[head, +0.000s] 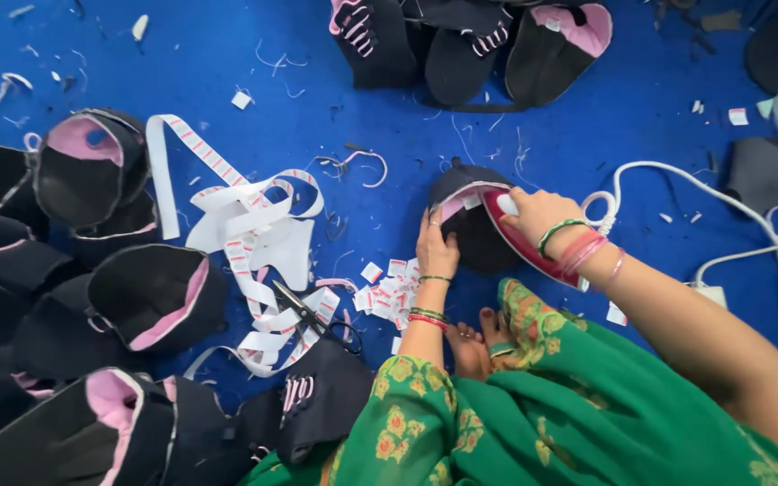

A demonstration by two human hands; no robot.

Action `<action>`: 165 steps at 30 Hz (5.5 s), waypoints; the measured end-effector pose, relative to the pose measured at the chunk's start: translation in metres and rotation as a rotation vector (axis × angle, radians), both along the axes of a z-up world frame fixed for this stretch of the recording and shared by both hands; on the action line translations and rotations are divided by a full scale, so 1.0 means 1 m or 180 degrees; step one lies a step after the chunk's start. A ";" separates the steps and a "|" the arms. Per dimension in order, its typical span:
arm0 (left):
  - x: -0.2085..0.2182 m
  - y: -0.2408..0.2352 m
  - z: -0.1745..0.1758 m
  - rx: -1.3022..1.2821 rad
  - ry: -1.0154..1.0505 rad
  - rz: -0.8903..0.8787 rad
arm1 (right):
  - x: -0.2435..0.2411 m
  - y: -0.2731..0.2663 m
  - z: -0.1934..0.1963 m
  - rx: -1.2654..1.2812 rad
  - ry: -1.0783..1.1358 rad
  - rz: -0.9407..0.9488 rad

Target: Ironing and fusing white adhesive labels onto the interior surface of black and pink shoe upper components.

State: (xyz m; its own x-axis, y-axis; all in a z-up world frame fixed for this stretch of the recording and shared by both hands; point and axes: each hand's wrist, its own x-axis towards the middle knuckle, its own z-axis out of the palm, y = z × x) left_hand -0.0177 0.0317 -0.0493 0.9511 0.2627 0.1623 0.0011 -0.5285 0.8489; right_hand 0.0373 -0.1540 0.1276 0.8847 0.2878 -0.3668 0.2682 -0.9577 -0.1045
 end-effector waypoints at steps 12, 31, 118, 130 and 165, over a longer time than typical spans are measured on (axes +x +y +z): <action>0.006 -0.002 0.028 0.0036 0.0062 -0.0047 | 0.036 0.035 -0.020 0.0535 -0.0174 -0.0008; 0.000 -0.006 0.004 -0.0100 -0.0043 0.0156 | -0.004 0.006 -0.009 0.0222 -0.0373 -0.0083; -0.041 0.142 0.209 -0.2224 -0.1094 0.0958 | -0.052 -0.149 -0.143 0.3450 -0.2510 -0.2428; 0.037 -0.062 -0.005 -0.5229 0.0459 0.0857 | -0.034 -0.071 -0.235 0.4647 0.0677 -0.1367; -0.043 -0.059 0.076 0.1901 0.0080 -0.1742 | -0.154 -0.254 -0.156 0.3734 0.0516 -0.3525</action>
